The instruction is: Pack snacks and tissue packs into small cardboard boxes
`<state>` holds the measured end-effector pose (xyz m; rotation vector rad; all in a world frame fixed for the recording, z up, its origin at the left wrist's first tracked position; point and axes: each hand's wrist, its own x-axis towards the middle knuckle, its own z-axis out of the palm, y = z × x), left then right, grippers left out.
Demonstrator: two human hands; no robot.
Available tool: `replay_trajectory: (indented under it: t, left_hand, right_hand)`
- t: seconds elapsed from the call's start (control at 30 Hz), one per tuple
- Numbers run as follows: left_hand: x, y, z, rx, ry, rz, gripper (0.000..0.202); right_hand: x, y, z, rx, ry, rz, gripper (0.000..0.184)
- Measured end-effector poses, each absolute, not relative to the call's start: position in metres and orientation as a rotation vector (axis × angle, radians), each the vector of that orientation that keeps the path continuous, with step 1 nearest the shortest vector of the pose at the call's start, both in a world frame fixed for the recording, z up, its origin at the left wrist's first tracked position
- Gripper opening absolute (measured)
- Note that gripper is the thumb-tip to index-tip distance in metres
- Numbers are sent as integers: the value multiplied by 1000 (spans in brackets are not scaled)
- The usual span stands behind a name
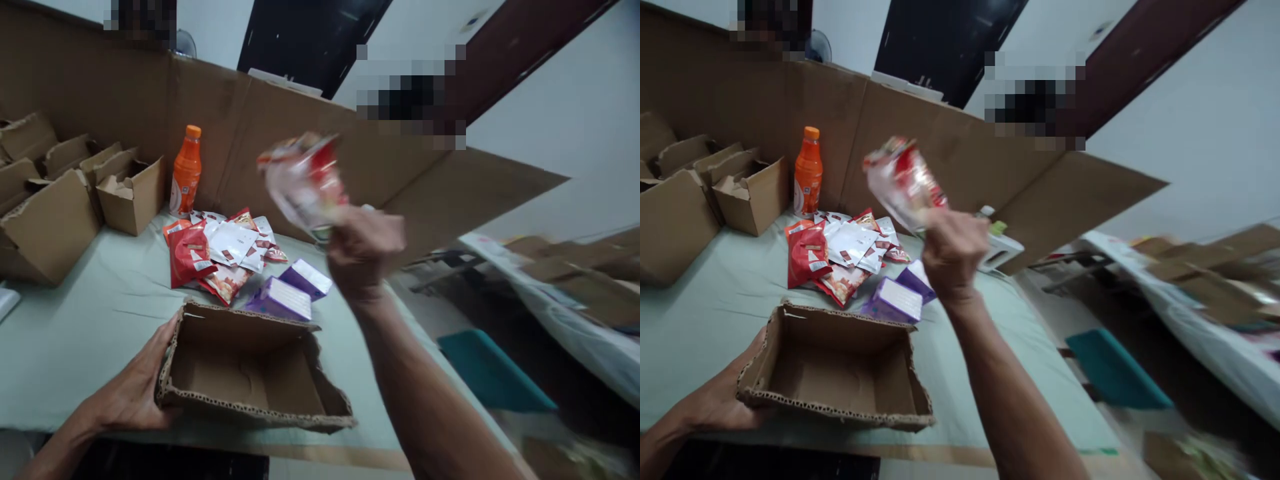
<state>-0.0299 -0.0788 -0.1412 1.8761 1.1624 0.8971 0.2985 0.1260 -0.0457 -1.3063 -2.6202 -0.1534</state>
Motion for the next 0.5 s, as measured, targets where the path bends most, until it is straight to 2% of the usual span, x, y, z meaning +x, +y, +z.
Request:
replay_trajectory:
  t: [0.17,0.27,0.37,0.5]
  left_hand:
    - [-32,-84,-138,1865,1117,879,118]
    - [-44,-90,-137,1836,1165,942,121]
    - [-71,-102,-136,1750,1417,1012,121]
    - [-112,-109,-128,1559,1855,1140,106]
  right_hand:
    - [257,164,-93,-1366,-2698,3,30]
    - [263,161,-100,-1315,-2687,63,34]
    - [282,151,-95,-1265,-2577,100,37]
    - [305,125,-97,-1143,-2365,253,32]
